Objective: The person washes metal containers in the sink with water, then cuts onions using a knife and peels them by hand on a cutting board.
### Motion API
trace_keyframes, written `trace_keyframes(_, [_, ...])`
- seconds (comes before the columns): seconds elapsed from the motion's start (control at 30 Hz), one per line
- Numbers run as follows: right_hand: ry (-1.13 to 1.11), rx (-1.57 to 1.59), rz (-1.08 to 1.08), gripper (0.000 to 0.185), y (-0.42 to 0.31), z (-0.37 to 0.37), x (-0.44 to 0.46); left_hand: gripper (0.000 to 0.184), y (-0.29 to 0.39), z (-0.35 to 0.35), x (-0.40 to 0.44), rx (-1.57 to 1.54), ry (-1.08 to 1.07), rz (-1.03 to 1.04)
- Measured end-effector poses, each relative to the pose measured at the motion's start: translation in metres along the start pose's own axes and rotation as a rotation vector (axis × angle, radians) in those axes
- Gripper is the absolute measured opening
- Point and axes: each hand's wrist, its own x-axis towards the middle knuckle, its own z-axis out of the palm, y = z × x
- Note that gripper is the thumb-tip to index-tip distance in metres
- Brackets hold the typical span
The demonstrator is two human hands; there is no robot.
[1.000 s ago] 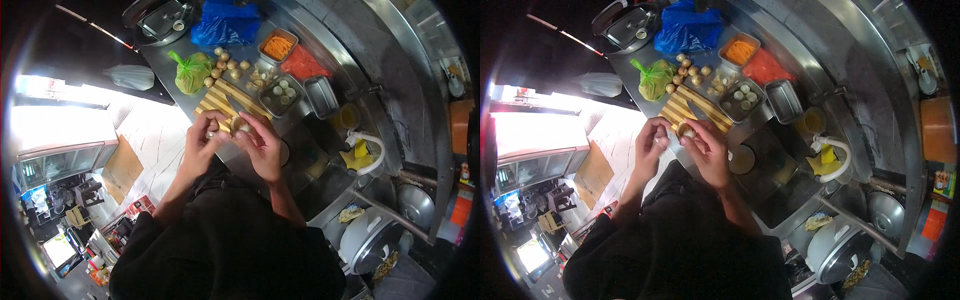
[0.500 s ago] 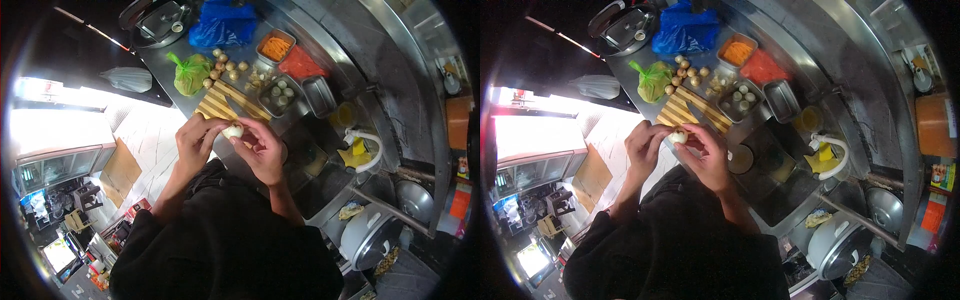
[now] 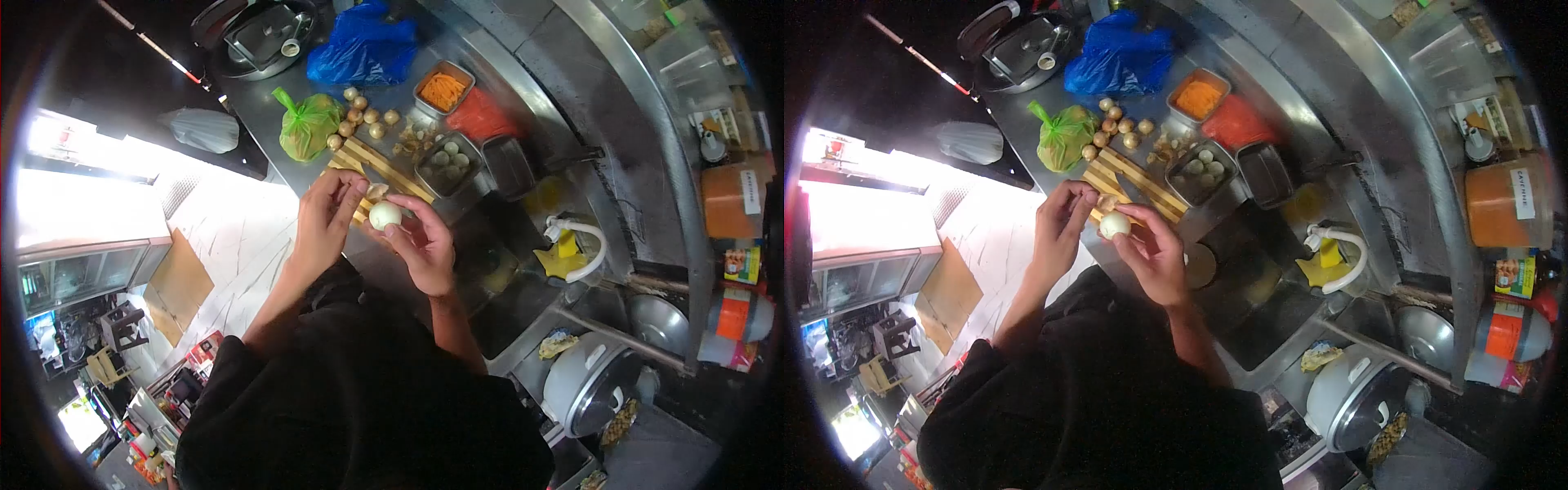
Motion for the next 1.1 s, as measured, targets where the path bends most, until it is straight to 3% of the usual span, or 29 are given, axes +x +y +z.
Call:
trace_keyframes(0.17, [0.156, 0.028, -0.019, 0.039, 0.038, -0.024, 0.009, 0.016, -0.111, 0.014, 0.050, 0.112, -0.132, -0.189])
trace_keyframes(0.3, [0.425, -0.001, 0.103, 0.038, 0.036, -0.027, 0.010, 0.017, -0.222, 0.066, 0.109, 0.138, -0.183, -0.014])
trace_keyframes(0.37, [0.454, -0.112, 0.044, 0.038, 0.044, -0.040, 0.010, 0.018, -0.246, 0.095, 0.142, 0.117, -0.256, 0.054])
trace_keyframes(0.4, [0.475, -0.082, 0.067, 0.038, 0.041, -0.040, 0.008, 0.025, -0.239, 0.098, 0.158, 0.177, -0.397, -0.065])
trace_keyframes(0.47, [0.561, 0.105, 0.103, 0.036, 0.035, -0.035, 0.008, 0.028, -0.218, 0.109, 0.169, 0.723, -0.324, 0.239])
trace_keyframes(0.53, [0.557, 0.143, 0.060, 0.032, 0.032, -0.037, 0.008, 0.030, -0.216, 0.122, 0.180, 0.944, -0.285, 0.425])
trace_keyframes(0.63, [0.605, 0.214, 0.040, 0.031, 0.021, -0.033, 0.005, 0.032, -0.218, 0.128, 0.191, 0.715, -0.298, 0.460])
trace_keyframes(0.7, [0.643, 0.205, 0.037, 0.035, 0.012, -0.030, 0.006, 0.032, -0.180, 0.113, 0.191, 0.404, -0.249, 0.440])
trace_keyframes(0.8, [0.710, 0.125, 0.041, 0.037, 0.007, -0.032, 0.007, 0.039, -0.155, 0.093, 0.180, -0.259, -0.686, 0.286])
trace_keyframes(0.87, [0.686, 0.133, -0.002, 0.039, 0.002, -0.027, 0.010, 0.040, -0.083, 0.072, 0.146, -0.301, -0.853, 0.149])
trace_keyframes(0.93, [0.687, 0.180, -0.005, 0.040, 0.006, -0.025, 0.011, 0.064, -0.039, 0.053, 0.142, -0.158, -0.949, 0.486])
trace_keyframes(1.1, [0.611, 0.070, -0.001, 0.039, -0.006, -0.005, 0.034, 0.057, -0.041, 0.033, 0.137, -0.109, -0.946, 0.466])
